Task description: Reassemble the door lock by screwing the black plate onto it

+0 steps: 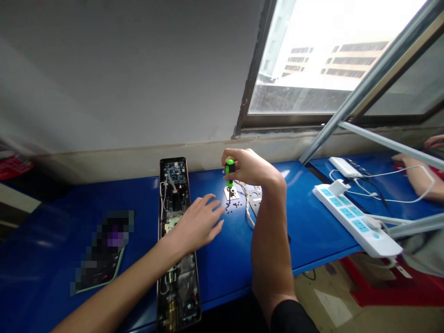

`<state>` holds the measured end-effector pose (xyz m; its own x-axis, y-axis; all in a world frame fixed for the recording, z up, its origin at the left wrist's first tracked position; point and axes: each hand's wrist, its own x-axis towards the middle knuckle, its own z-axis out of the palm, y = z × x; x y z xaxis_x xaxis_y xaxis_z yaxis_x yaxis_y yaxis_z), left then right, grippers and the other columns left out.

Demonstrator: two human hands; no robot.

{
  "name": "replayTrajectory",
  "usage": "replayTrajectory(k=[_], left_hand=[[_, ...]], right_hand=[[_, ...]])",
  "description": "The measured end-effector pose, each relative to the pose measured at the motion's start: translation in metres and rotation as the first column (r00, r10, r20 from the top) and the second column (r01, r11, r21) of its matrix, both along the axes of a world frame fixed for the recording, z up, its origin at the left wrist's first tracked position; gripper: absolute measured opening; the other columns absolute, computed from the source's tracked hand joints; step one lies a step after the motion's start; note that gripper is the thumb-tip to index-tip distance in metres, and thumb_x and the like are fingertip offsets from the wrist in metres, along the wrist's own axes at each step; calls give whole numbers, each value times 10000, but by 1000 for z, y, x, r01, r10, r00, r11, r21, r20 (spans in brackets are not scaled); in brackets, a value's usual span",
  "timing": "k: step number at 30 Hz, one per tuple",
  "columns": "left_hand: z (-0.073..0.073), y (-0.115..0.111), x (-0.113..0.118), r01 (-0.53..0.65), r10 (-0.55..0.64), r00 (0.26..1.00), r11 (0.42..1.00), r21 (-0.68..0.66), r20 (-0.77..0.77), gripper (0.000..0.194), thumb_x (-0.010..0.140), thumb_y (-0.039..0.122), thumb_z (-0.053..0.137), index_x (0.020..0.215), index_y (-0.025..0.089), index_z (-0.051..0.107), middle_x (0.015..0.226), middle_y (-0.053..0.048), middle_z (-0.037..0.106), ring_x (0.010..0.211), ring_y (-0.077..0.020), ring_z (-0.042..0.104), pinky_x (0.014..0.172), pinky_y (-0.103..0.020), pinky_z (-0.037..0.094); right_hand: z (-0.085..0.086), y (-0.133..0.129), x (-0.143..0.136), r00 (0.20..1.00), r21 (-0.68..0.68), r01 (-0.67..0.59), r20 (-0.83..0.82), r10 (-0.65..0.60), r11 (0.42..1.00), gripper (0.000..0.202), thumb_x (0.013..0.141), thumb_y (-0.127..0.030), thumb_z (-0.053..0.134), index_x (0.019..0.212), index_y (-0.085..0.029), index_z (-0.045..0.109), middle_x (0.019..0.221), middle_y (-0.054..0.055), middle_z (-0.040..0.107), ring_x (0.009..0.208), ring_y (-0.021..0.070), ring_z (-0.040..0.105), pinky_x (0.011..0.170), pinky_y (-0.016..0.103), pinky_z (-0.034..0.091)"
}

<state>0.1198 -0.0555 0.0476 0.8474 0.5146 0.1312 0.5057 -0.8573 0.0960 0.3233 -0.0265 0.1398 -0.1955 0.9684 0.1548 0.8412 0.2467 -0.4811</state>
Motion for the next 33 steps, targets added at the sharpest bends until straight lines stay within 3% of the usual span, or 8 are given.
replayTrajectory(k=[5, 13, 18, 23, 33], left_hand=[[-4, 8, 19, -22, 29, 989, 998, 51, -148, 301, 967, 263, 556, 1208, 117, 662, 1257, -191, 673, 1301, -385, 496, 979, -494, 470], [2, 30, 49, -123, 108, 967, 991, -49, -232, 234, 932, 115, 538, 1044, 148, 740, 1014, -154, 738, 1022, -306, 669, 809, -373, 538], [5, 41, 52, -221, 202, 961, 971, -85, -190, 190, 894, 257, 663, 1003, 135, 760, 1012, -183, 739, 1000, -330, 711, 811, -377, 560], [1, 46, 52, -293, 270, 951, 943, -159, -152, 227, 858, 349, 719, 1006, 187, 778, 989, -146, 770, 946, -313, 746, 773, -347, 565], [3, 55, 50, -326, 300, 943, 922, -209, -147, 133, 831, 220, 697, 911, 221, 804, 957, -113, 791, 931, -297, 755, 786, -337, 557]], right_hand=[[2, -4, 2, 1000, 19, -1, 4, 1, 1000, 261, 706, -161, 783, 937, -200, 667, 760, -1, 660, 655, 117, 533, 628, 262, 413], [2, -4, 5, 999, 23, -12, -38, 13, 1000, 253, 695, -143, 776, 901, -203, 642, 762, 1, 668, 673, 127, 577, 611, 261, 427], [11, -13, 6, 991, 52, -40, -125, 46, 998, 237, 711, -151, 750, 893, -214, 611, 768, -3, 675, 711, 150, 629, 619, 274, 469], [18, -21, 5, 986, 73, -52, -153, 62, 996, 213, 721, -153, 738, 868, -219, 598, 781, -4, 673, 708, 149, 633, 623, 289, 497], [18, -23, 9, 977, 109, -66, -195, 87, 992, 198, 750, -190, 723, 900, -210, 596, 848, 11, 690, 708, 134, 624, 600, 270, 500]])
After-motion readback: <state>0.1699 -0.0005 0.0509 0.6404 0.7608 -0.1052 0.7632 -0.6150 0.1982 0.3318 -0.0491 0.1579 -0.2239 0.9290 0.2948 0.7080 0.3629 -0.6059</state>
